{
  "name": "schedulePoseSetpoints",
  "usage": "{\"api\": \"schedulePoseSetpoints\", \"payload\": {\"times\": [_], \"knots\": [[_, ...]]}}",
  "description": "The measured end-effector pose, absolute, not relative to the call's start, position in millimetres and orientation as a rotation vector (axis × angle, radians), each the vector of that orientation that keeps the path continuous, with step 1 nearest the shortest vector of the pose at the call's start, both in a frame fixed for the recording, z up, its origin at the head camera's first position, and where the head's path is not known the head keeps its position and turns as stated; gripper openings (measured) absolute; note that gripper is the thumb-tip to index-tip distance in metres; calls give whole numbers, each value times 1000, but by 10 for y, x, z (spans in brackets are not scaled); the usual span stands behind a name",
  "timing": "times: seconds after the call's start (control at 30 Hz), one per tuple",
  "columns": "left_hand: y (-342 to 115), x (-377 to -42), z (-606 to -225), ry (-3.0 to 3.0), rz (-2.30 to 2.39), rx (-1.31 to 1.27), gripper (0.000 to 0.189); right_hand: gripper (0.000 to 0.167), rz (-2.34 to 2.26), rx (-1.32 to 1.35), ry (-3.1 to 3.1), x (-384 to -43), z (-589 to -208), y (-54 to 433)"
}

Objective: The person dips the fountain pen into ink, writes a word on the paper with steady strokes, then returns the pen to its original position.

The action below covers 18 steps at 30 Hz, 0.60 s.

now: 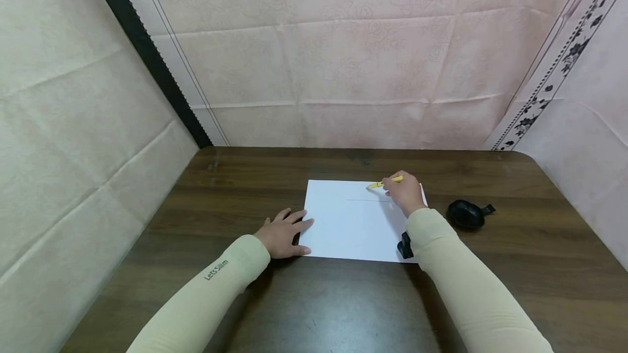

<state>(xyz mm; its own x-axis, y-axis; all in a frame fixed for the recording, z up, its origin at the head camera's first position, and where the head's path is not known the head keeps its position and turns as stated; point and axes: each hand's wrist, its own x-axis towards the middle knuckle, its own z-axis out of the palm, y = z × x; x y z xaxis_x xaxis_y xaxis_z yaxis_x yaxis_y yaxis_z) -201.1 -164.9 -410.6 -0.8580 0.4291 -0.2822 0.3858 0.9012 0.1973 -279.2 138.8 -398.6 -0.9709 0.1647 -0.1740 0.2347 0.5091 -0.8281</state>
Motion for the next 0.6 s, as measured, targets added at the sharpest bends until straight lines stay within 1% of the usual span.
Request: {"api": "schedulePoseSetpoints", "payload": {"times": [0.6], "knots": [[-1653, -2018, -4125, 2744, 184, 594, 72, 25, -1476, 383, 2633, -2765, -3969, 1388]]}}
